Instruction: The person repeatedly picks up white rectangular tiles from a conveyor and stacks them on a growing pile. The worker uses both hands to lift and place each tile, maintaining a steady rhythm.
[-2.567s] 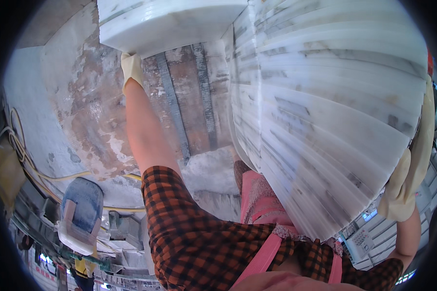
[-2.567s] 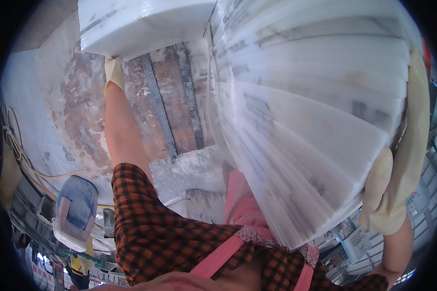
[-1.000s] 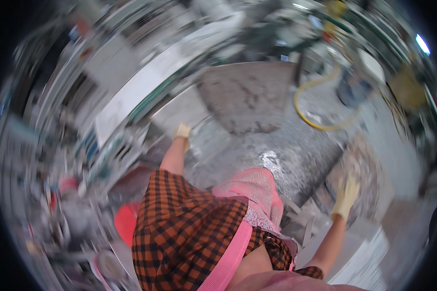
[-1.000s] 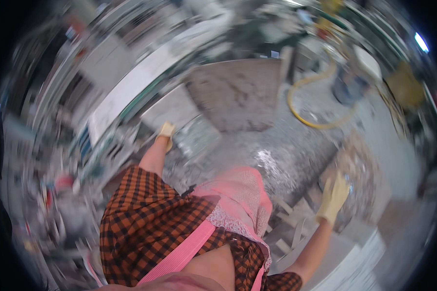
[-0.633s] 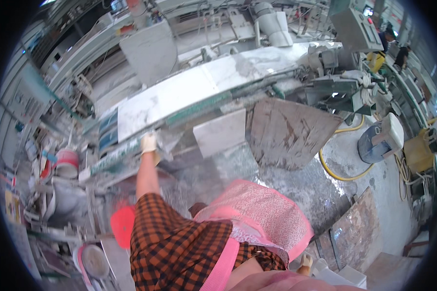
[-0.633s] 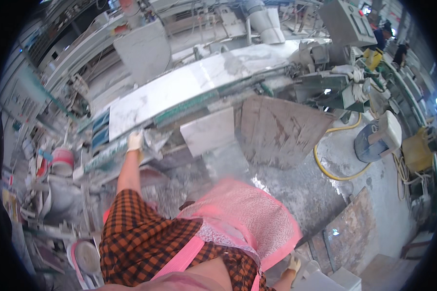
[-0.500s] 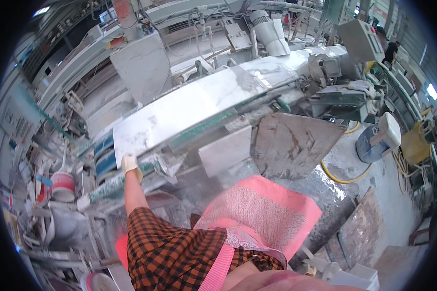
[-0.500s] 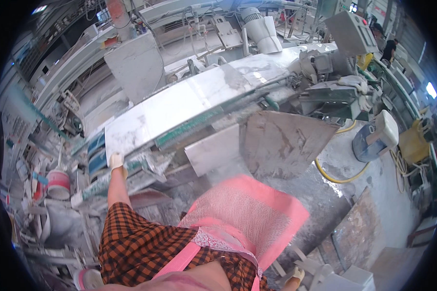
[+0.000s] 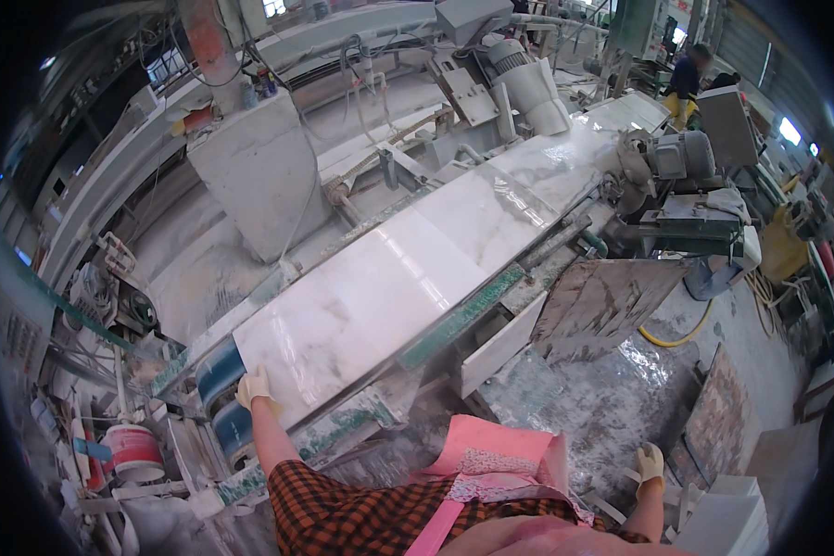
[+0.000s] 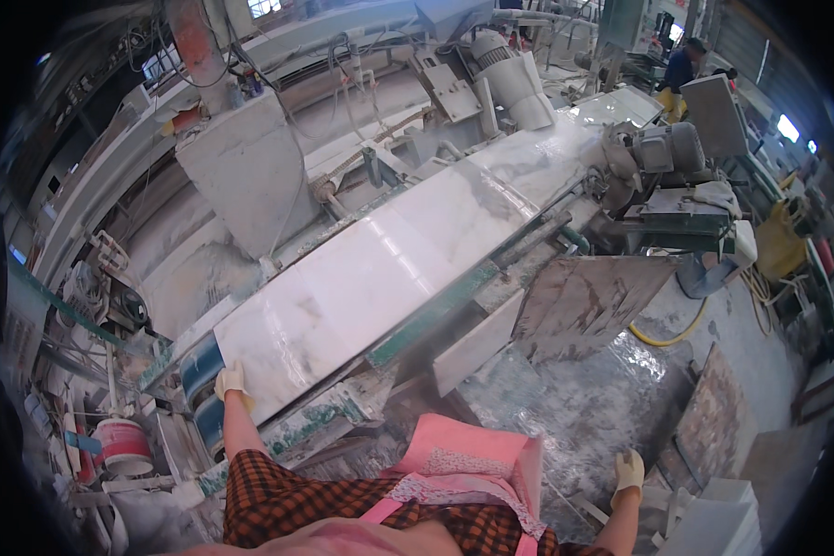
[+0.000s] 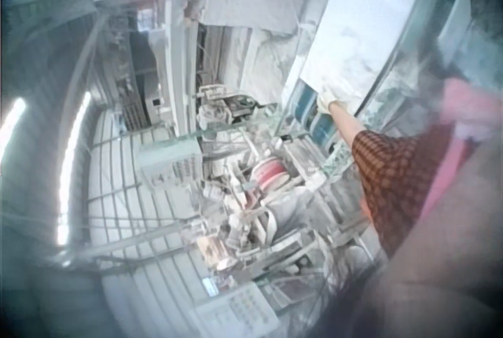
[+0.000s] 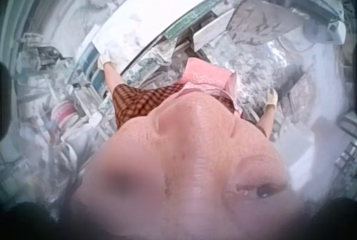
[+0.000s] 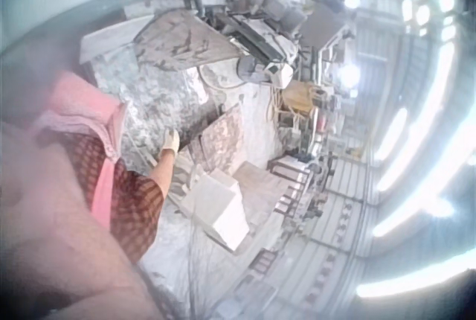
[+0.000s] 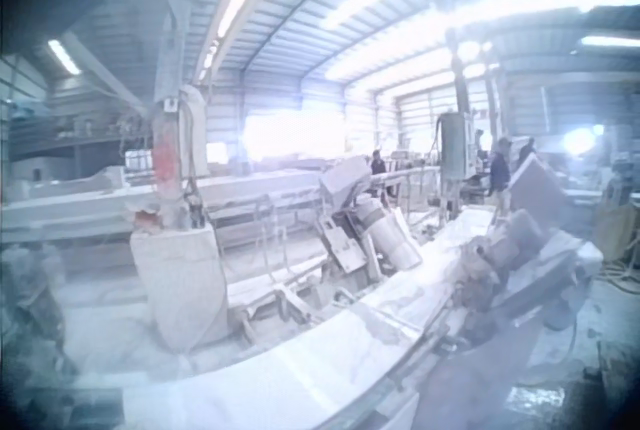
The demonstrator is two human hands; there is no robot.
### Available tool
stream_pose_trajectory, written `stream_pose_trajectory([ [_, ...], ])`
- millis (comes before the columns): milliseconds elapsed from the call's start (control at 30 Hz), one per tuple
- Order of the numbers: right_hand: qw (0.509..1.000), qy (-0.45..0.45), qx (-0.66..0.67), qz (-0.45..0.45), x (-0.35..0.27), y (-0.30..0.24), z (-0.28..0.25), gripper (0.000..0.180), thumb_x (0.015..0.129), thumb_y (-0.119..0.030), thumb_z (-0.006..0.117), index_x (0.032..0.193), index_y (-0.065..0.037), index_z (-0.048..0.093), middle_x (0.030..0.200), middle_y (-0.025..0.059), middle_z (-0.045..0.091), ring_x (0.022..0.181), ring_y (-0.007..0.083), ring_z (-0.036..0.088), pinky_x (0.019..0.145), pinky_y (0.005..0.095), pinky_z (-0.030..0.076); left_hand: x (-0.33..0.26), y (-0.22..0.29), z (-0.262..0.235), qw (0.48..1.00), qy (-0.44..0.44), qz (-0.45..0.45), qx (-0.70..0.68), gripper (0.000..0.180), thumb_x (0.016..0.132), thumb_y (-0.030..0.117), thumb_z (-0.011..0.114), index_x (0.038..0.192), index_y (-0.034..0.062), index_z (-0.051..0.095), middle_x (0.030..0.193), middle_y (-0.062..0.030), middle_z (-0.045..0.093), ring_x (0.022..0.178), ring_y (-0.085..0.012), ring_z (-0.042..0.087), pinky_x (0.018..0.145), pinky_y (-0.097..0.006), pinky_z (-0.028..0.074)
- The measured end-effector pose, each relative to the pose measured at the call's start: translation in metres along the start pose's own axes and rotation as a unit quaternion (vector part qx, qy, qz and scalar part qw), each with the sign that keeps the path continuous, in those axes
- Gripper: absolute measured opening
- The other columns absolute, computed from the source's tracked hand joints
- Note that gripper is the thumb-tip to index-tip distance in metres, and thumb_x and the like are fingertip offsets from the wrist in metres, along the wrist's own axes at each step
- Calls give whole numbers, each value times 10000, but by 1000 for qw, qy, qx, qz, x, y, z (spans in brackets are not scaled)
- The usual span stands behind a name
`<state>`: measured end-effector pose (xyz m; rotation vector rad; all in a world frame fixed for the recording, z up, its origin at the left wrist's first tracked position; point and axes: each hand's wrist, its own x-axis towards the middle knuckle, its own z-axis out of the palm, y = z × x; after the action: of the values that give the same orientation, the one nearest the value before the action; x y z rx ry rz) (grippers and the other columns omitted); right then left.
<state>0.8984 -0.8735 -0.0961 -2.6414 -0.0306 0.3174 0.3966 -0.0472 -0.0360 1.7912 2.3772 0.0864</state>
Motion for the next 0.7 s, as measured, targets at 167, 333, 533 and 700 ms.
stream_pose_trajectory([
  [167, 997, -58, -48, -9, -3, -33, 9, 437, 852, -294, 633, 1196, -24, 626, 1139, 155, 683, 1055, 300, 649, 920, 379, 495, 6, -8, -6, 914, -56, -54, -398, 554, 839, 436, 613, 1162, -12, 659, 1173, -165, 667, 1024, -268, 643, 895, -384, 499],
  [333, 989, -142, -19, 16, -7, -37, 17, 439, 824, -302, 648, 1171, -33, 645, 1063, 159, 706, 987, 312, 671, 852, 402, 520, -15, -15, -51, 806, -32, 6, -592, 479, 848, 319, 651, 1171, -34, 646, 1116, -126, 677, 926, -205, 649, 831, -326, 516],
  [533, 980, -172, -90, -49, 11, -74, 26, 427, 821, -362, 625, 1094, -41, 694, 1022, 237, 685, 980, 373, 654, 834, 437, 518, -3, 56, -171, 690, -351, 75, -629, 506, 945, 354, 570, 1279, -26, 550, 1143, -164, 673, 1030, -270, 665, 895, -407, 539],
  [700, 983, -160, -37, -81, 20, -102, 45, 440, 863, -389, 608, 1166, -74, 660, 1092, 201, 687, 1052, 365, 638, 891, 456, 500, -77, 113, -235, 768, -263, -16, -584, 431, 811, 114, 742, 1152, -99, 589, 1095, -206, 673, 900, -319, 702, 766, -463, 602],
])
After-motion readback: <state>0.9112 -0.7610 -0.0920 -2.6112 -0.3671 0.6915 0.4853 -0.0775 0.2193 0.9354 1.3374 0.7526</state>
